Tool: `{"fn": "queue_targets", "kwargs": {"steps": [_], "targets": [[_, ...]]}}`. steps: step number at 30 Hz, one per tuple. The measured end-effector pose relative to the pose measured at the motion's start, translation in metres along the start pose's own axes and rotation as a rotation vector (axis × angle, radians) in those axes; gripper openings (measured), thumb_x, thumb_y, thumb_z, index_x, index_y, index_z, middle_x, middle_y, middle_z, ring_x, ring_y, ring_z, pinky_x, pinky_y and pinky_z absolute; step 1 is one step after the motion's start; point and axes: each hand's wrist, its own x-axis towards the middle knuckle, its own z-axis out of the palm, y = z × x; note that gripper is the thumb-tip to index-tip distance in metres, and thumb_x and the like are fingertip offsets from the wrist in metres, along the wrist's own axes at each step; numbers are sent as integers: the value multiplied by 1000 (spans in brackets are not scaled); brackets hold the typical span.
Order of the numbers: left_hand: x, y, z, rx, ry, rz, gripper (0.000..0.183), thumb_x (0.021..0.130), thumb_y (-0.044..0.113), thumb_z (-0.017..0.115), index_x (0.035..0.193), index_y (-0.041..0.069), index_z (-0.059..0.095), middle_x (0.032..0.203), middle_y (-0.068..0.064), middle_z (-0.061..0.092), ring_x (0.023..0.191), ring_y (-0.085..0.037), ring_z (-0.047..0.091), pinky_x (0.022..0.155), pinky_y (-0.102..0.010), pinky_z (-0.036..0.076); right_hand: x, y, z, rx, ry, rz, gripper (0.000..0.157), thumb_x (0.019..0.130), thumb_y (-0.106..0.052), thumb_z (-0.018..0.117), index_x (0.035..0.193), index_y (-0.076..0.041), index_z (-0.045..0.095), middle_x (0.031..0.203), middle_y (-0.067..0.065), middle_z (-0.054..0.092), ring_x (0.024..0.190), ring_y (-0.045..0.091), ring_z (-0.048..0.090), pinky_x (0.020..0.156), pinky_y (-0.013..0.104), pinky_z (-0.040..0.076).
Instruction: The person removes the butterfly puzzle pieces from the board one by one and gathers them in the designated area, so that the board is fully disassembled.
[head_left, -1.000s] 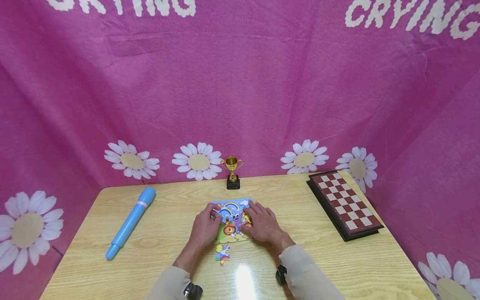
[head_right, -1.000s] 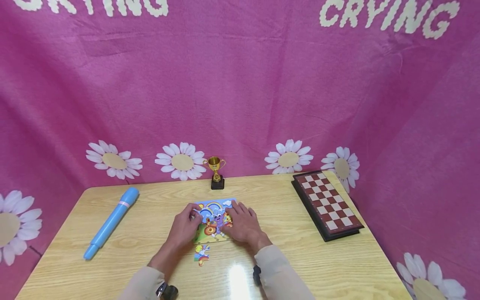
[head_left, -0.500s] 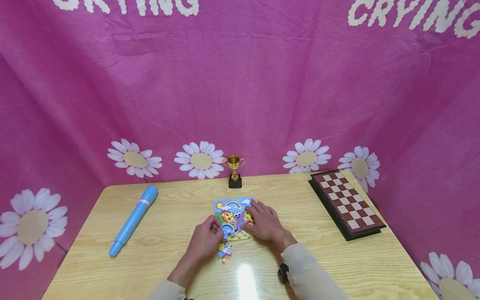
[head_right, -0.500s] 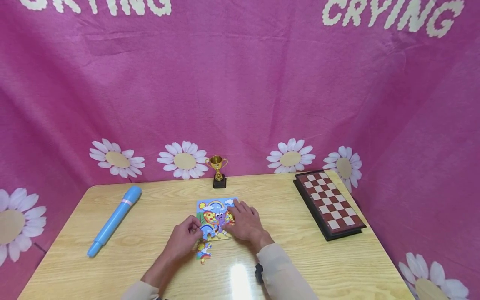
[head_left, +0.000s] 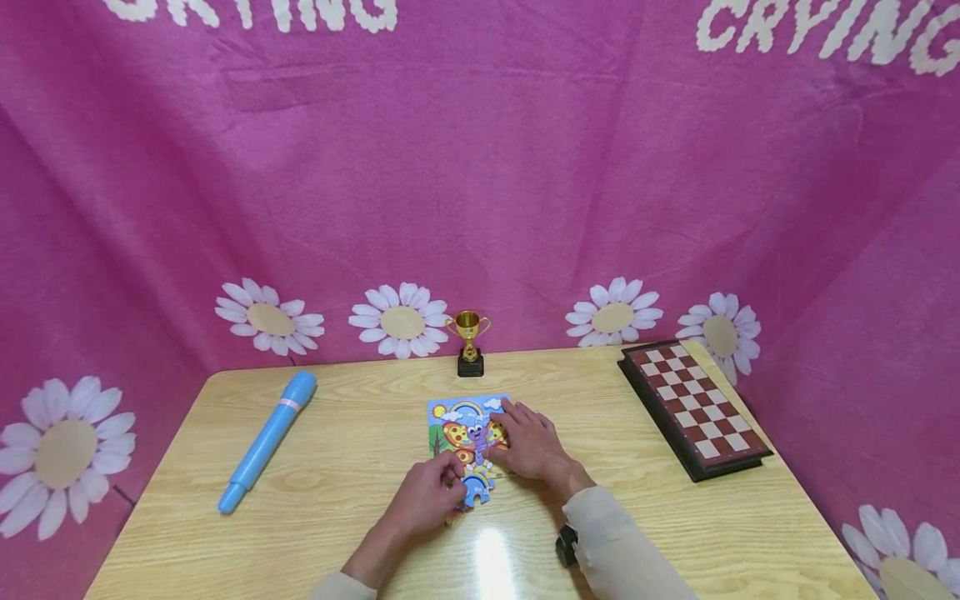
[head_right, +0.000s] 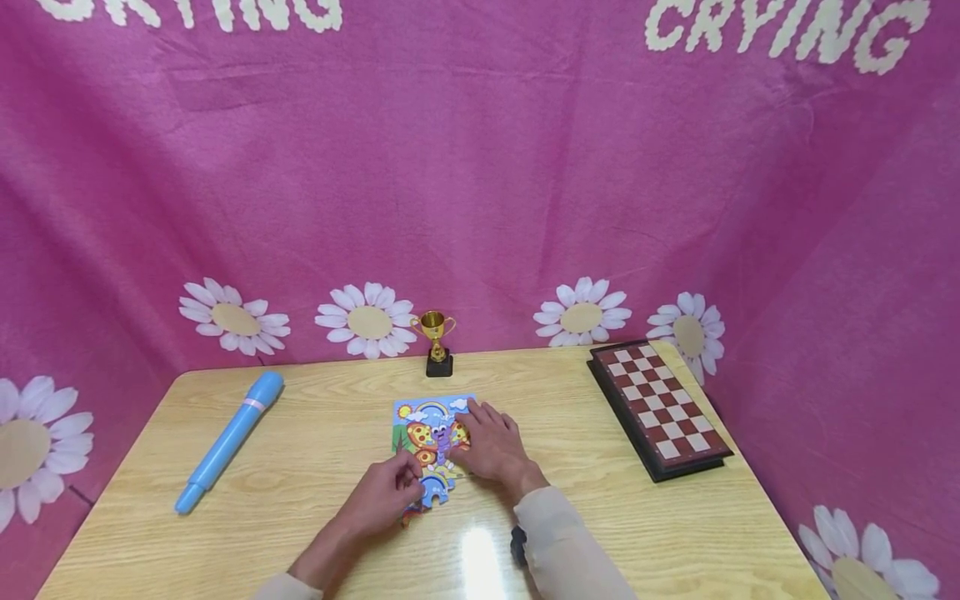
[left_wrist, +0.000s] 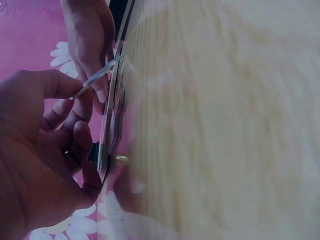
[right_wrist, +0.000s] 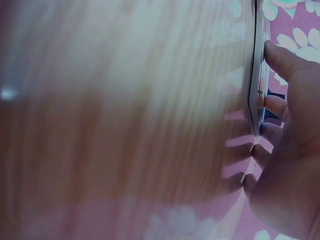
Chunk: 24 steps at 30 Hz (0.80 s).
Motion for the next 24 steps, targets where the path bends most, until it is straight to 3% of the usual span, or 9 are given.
{"fn": "queue_targets", "kwargs": {"steps": [4,9,17,24], "targets": [[2,2,4,20,-22,23,9,79,8,60,85,15,58,68,9,60,51,-2,55,50,-22,45,0,1,0,4,8,-1,63,89,-49,61,142,-17,47,159,9,29,146,34,26,113,57,21],[3,4,8,217,4,67,9,77,15,63,83,21,60,67,16,59,59,2,50,62,-20,40,0,1,1,1,15,-4,64,88,-48,62,142,-17,47,158,11,30,145,35,27,112,57,23],[3,9,12,417,66,100,9,76,18,64,81,25,63,67,19,60,72,-5,54,70,-34,35,1,0,1,-6,6,10,64,89,-51,60,143,-19,46,159,8,28,146,33,26,114,55,22],[2,10,11,429,102,83,11,77,15,64,80,26,64,69,19,60,75,-7,60,72,-38,38,0,1,-1,2,0,12,64,89,-51,60,143,-19,45,159,8,27,147,33,25,114,55,21]]}}
